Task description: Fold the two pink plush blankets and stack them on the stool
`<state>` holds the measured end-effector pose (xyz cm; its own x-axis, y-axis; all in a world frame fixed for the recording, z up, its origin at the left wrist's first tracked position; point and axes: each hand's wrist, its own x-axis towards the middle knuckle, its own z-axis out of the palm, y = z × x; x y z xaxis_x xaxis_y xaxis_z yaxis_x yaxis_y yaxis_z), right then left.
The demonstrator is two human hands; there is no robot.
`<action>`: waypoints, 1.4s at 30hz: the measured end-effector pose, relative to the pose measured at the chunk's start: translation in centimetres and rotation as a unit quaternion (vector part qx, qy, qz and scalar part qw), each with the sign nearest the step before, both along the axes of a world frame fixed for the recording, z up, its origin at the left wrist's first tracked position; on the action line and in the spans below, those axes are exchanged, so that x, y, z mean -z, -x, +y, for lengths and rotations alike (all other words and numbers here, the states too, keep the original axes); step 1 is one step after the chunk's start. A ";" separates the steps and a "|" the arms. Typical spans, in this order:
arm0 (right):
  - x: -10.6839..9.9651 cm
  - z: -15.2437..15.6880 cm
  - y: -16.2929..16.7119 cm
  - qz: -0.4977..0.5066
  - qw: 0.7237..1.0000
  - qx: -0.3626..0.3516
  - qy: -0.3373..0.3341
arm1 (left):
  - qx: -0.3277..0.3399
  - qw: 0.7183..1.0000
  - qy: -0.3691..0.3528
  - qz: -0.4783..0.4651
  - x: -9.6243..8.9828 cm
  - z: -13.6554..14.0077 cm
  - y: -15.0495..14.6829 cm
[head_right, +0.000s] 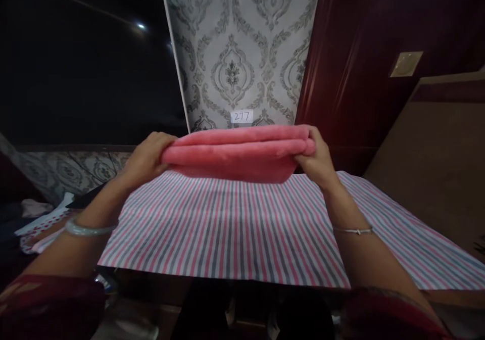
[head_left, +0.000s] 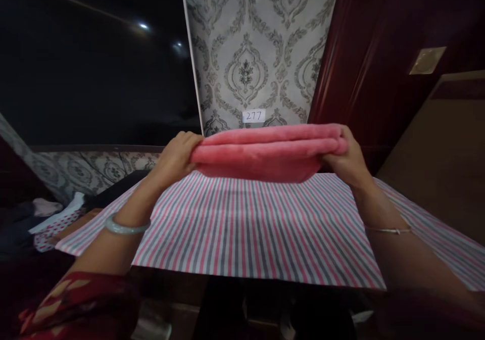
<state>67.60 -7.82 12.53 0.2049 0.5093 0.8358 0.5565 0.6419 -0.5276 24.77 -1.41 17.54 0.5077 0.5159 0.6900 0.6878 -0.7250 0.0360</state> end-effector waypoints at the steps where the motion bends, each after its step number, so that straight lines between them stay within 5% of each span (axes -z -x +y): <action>1: 2.0 -0.4 -0.2 -0.026 0.999 0.038 -0.005 | -0.004 1.000 -0.023 0.012 2.0 -0.1 0.2; 4: 11.0 -1.8 -0.7 -0.101 0.993 0.055 0.013 | 0.011 0.998 -0.017 0.060 10.8 -0.8 1.1; 7: 20.4 -4.3 -0.7 -0.186 0.977 -0.018 0.099 | 0.063 0.987 0.102 0.105 20.2 -2.4 2.4; 9: 23.9 -6.2 -0.4 -0.198 0.963 -0.044 0.177 | 0.089 0.981 0.155 0.080 24.3 -4.0 3.3; 11: 24.8 -7.8 -0.1 -0.164 0.958 -0.049 0.229 | 0.070 0.979 0.191 -0.006 25.9 -5.3 3.9; 13: 23.9 -8.5 0.1 -0.097 0.959 -0.034 0.264 | 0.019 0.957 0.252 -0.144 25.7 -6.0 4.1; 15: 22.3 -8.4 0.5 -0.019 0.951 -0.003 0.308 | -0.032 0.894 0.352 -0.276 24.7 -6.0 3.8; 17: 21.0 -7.9 0.9 0.023 0.937 0.034 0.347 | -0.056 0.829 0.446 -0.333 23.8 -5.6 3.1; 19: 20.0 -7.2 1.5 0.015 0.928 0.065 0.368 | -0.069 0.809 0.479 -0.333 23.3 -5.1 2.2; 25: 19.1 -5.8 2.6 -0.052 0.910 0.116 0.394 | -0.084 0.836 0.420 -0.342 23.0 -4.7 0.0; 31: 19.0 -5.8 1.5 -0.023 0.938 0.083 0.335 | -0.051 0.827 0.400 -0.391 22.5 -5.0 -1.0; 38: 21.7 -7.3 0.6 -0.051 0.932 0.062 0.353 | -0.063 0.810 0.485 -0.324 23.6 -4.5 1.2; 42: 19.8 -6.0 0.7 -0.142 0.944 0.110 0.278 | -0.125 0.882 0.327 -0.316 21.9 -3.3 1.8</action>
